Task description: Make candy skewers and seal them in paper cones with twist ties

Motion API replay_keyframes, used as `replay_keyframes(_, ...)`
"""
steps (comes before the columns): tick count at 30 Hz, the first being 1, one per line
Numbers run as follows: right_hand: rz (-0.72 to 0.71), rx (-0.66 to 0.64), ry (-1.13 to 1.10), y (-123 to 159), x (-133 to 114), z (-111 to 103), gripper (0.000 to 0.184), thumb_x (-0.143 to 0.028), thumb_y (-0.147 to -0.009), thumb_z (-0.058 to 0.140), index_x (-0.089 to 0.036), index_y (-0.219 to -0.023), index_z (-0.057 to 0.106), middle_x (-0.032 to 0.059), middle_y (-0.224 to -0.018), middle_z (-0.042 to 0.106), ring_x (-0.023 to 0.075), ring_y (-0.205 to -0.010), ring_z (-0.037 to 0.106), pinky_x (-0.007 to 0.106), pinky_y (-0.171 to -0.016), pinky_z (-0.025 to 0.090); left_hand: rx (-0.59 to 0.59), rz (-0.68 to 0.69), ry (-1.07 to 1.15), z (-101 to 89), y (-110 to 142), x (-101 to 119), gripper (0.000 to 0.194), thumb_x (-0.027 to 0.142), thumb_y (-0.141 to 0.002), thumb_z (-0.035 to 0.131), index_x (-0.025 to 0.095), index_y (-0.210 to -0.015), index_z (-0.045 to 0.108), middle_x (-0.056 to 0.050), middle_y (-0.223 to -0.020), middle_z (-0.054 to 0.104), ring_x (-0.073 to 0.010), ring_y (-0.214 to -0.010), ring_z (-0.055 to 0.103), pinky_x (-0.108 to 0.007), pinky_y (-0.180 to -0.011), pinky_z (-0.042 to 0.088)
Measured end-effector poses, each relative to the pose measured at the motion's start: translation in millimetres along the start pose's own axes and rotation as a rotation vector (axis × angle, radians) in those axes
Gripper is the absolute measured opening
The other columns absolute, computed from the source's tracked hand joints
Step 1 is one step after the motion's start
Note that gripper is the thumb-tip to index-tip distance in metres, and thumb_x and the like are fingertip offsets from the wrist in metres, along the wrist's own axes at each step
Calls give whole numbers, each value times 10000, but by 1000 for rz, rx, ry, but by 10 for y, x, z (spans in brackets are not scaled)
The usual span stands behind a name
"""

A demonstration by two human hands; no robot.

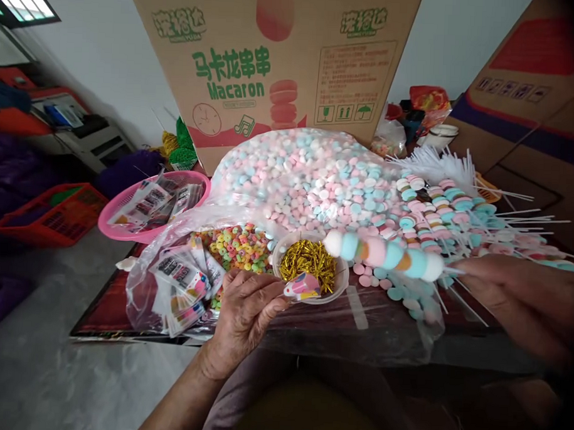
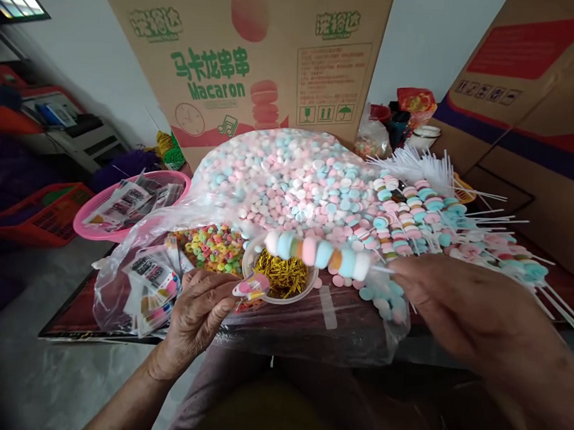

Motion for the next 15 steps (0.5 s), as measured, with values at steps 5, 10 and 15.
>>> replay_keyframes(5,-500,-164,-17,-79,-470,24,281,-122,-846,411,-279,-1028,557,12,-669,569,174,-585,531,308,-549,395,15,42,20,-100,7,17,164,276,-911,509,217,-975,648,-41,-917,719,-158,-778,590,-348,-777,372)
replay_keyframes(10,-549,-235,-52,-117,-366,-32,354,-114,-823,443,-315,-1098,540,16,-729,580,187,-635,550,311,-588,399,-33,129,10,-183,9,-29,145,263,-896,538,211,-988,637,-38,-931,720,-163,-806,584,-365,-815,359)
replay_keyframes(15,-554,-258,-51,-100,-225,-101,421,-132,-842,449,-319,-1219,463,48,-861,600,200,-756,574,325,-667,433,-109,192,67,-231,-16,-28,173,289,-899,532,206,-1016,628,-42,-947,723,-161,-797,579,-372,-827,360)
Point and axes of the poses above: each hand's wrist, its own y-axis away from the middle knuckle, its own z-axis out of the palm, x = y × z, the point moved 1 cm from there along -y, towards the middle knuckle
